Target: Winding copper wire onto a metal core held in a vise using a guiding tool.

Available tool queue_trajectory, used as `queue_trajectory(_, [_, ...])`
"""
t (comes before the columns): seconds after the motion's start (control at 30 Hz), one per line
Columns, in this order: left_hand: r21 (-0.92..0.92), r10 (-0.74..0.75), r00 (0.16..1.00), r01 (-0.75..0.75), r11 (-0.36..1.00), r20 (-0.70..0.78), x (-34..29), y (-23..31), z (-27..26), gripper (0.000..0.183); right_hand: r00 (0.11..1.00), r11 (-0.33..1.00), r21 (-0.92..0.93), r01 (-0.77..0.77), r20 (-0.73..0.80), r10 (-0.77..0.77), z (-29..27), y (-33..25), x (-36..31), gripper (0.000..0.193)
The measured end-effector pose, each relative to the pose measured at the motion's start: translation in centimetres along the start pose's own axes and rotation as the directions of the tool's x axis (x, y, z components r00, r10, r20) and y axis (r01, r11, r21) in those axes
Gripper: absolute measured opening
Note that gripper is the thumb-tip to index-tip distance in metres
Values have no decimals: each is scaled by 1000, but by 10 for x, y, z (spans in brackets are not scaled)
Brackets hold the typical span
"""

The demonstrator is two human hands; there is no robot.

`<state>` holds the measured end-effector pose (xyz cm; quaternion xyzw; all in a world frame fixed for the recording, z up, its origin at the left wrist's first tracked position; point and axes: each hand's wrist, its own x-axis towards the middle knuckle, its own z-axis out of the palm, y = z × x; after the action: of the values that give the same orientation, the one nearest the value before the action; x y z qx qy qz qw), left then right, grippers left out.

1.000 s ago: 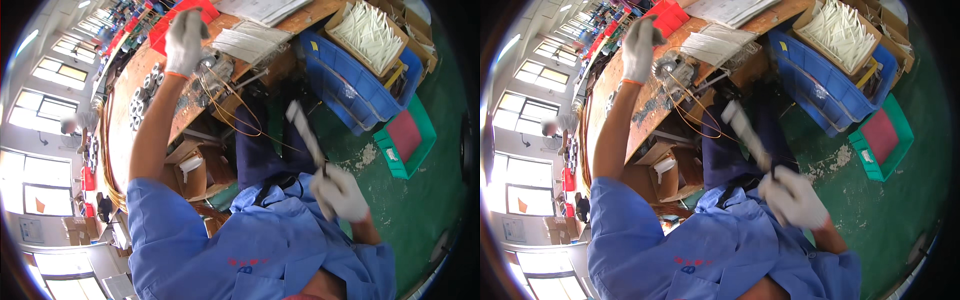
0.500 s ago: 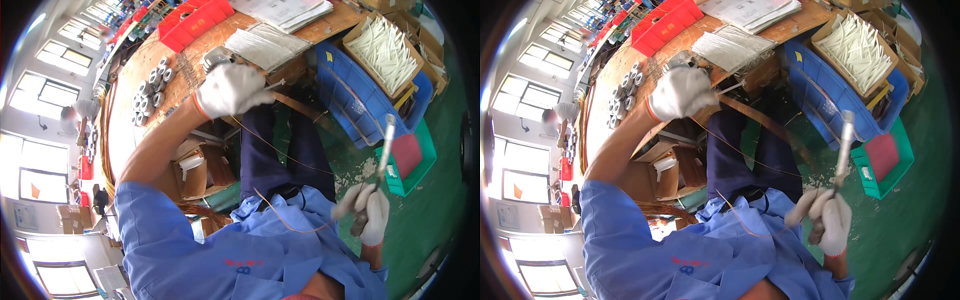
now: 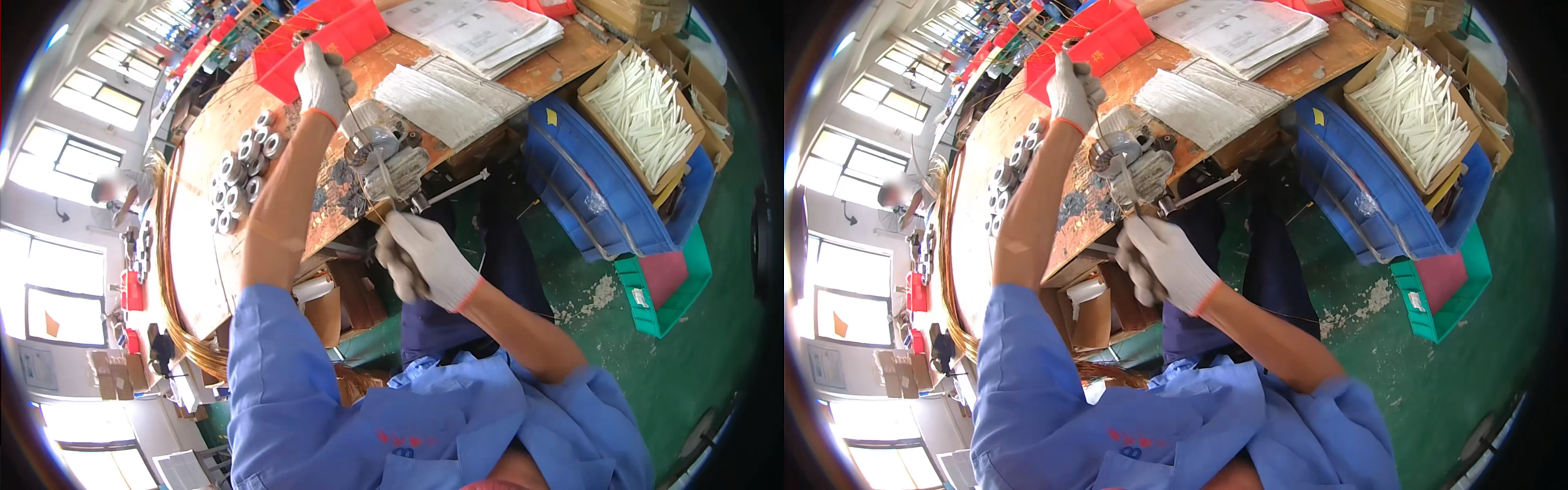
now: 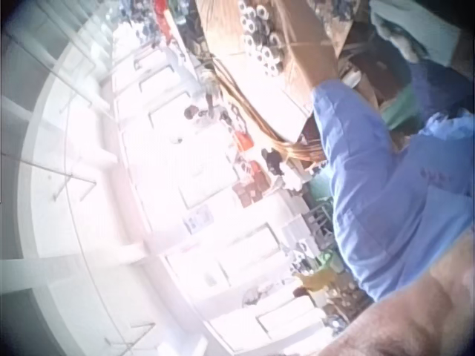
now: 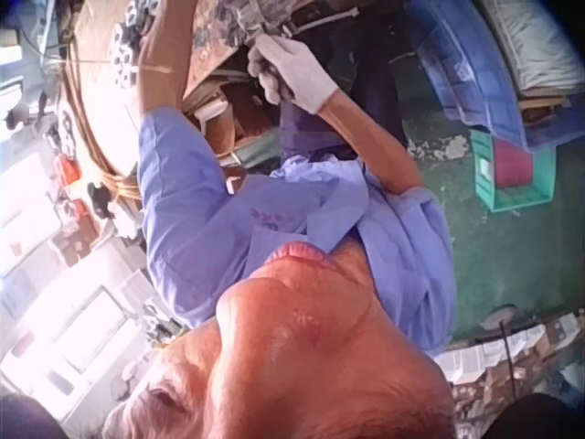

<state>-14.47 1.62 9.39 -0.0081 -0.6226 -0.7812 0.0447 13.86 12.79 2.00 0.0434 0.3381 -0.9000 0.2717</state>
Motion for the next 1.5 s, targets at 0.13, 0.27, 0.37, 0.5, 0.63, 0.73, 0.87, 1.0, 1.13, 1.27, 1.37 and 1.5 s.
queue_trajectory(0.13, [-28, -68, 996, 67, 997, -51, 5, -39, -8, 54, 997, 987, -159, 4, -71, -16, 0, -31, 23, 35])
queue_trajectory(0.27, [284, -40, 997, 20, 959, 64, -5, -11, -2, 67, 994, 964, -267, 9, -103, -38, -10, -25, -51, 33])
queue_trajectory(0.37, [600, 187, 982, -143, 787, -11, -15, 46, -11, 85, 985, 978, -127, -167, -57, 161, -33, -4, -119, 34])
queue_trajectory(0.5, [741, 635, 536, -665, -89, 557, -70, 50, -30, 109, 925, 902, -239, -360, 31, 378, -71, 18, -259, 23])
queue_trajectory(0.63, [177, -148, 183, -983, -54, 972, -178, 40, 16, 37, 939, 930, -358, -80, 285, 191, -147, 36, -333, 24])
queue_trajectory(0.73, [433, 310, 566, -805, 405, 764, -141, 54, 46, 52, 976, 937, -316, -148, -202, 86, -110, 27, -285, 28])
queue_trajectory(0.87, [362, 209, 945, -292, 885, 251, -68, 63, 69, 56, 983, 978, -113, -176, 26, 180, -69, 7, -149, 36])
queue_trajectory(1.0, [90, 11, 1000, -13, 996, 24, -14, 12, 14, 49, 998, 988, 155, -14, 69, 3, -3, -1, -24, 40])
queue_trajectory(1.13, [342, 59, 998, -55, 938, -2, -5, -39, -26, 61, 992, 992, 21, 127, -15, -126, 5, -3, 10, 39])
queue_trajectory(1.27, [585, 96, 992, -124, 801, 78, -41, -8, -30, 91, 999, 991, -133, -23, -33, 18, -23, 4, -91, 36])
queue_trajectory(1.37, [584, 336, 584, -804, 114, 739, -105, 24, -36, 89, 962, 947, -245, -206, 127, 242, -67, 22, -202, 35])
queue_trajectory(1.5, [-7, -289, 35, -990, -141, 957, -189, 28, 15, 61, 890, 848, -303, -435, -5, 455, -132, 39, -327, 29])
